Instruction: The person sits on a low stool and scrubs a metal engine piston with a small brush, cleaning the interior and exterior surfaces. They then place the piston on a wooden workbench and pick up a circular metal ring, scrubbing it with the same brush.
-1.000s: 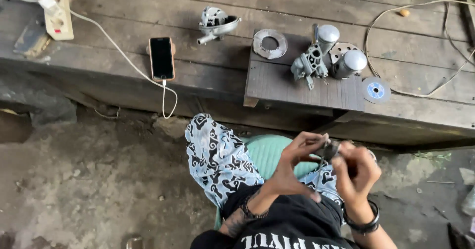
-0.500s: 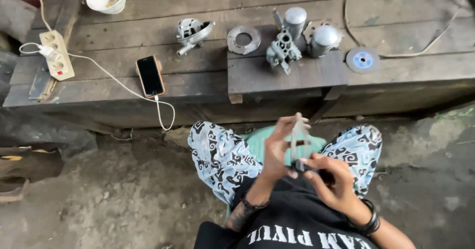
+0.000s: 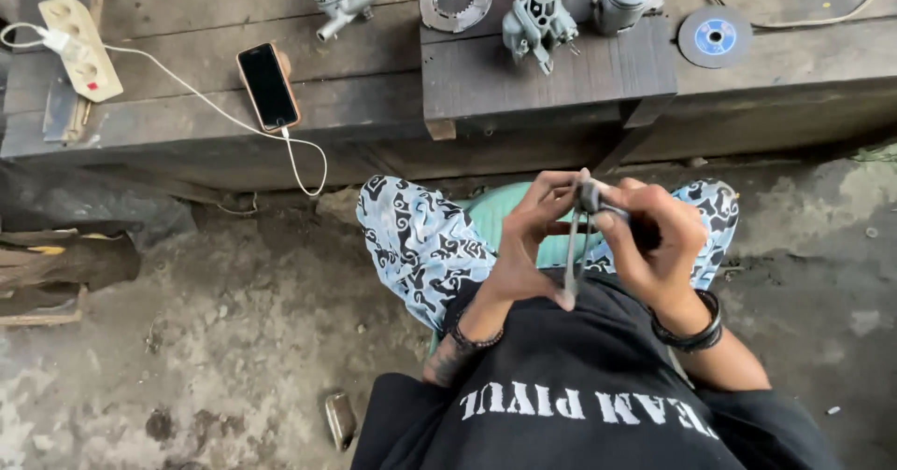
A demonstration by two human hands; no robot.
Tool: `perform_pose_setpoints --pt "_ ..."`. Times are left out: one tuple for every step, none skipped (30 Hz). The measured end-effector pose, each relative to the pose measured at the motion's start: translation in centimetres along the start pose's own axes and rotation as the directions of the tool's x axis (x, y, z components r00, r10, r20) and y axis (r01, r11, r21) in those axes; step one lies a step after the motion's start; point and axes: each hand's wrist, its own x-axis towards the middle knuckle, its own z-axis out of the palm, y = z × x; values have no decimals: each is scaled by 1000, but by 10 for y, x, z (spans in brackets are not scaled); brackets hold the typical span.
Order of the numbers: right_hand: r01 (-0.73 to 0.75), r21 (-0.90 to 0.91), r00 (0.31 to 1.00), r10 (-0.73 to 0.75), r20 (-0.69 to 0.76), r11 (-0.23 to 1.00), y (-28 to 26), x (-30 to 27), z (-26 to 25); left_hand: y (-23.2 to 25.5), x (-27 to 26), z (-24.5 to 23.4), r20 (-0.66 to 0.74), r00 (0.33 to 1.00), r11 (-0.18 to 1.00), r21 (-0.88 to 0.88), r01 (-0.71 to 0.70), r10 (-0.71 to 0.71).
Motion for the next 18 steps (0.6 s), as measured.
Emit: perform_pose_setpoints --pt "2 -1 1000 -2 -2 1000 -9 -7 7 -5 1 -2 2 1000 1000 0 -1 1" --pt "-28 -15 999 28 42 1000 -19 -13 13 -9 2 -4 -85 996 998 61 -18 23" --pt "-53 -33 995 56 84 998 -28 -17 20 -15 6 -6 -169 984 992 122 -34 54" --pt "-47 -36 995 50 83 998 -32 -17 21 2 10 -3 -166 984 992 120 -40 59" --pt "-62 -15 993 63 100 998 -37 -19 23 19 13 0 -193 981 992 128 -2 27" --pt "-77 6 990 76 117 997 -41 -21 25 35 15 2 -221 975 990 136 36 -5" --pt "-88 7 989 86 121 996 -25 -17 18 24 12 -1 -227 974 990 133 46 -14" --pt "-28 6 996 27 80 1000 -10 -12 11 13 8 -4 -125 992 997 81 -19 29" --pt "39 2 999 -39 34 999 7 -9 4 1 4 -8 -19 996 996 23 -82 83" --pt "34 3 999 -34 33 999 -1 -11 8 0 -1 -8 -19 997 997 23 -78 78" --pt "27 -3 997 -27 72 1000 -7 -7 10 -2 1 -7 -22 993 993 -5 -117 117" --pt "20 -9 994 -19 110 1000 -14 -3 12 -4 3 -7 -25 987 987 -33 -157 156" --pt "26 -12 994 -25 108 1000 -24 -8 15 8 10 -5 -21 987 986 -35 -162 161" --pt "-27 8 988 26 154 1000 -33 -13 19 20 16 -3 -195 980 1000 26 -17 21" --pt "-90 26 975 82 205 996 -43 -21 23 31 19 -1 -376 920 988 59 144 -112" --pt "-92 25 975 85 206 995 -43 -17 21 33 19 -3 -377 919 988 56 146 -115" --pt "-103 25 972 95 217 994 -45 -13 20 36 18 -4 -315 949 988 141 58 -10" --pt "-114 24 968 105 228 993 -46 -10 19 39 16 -6 -242 966 975 219 -36 90"
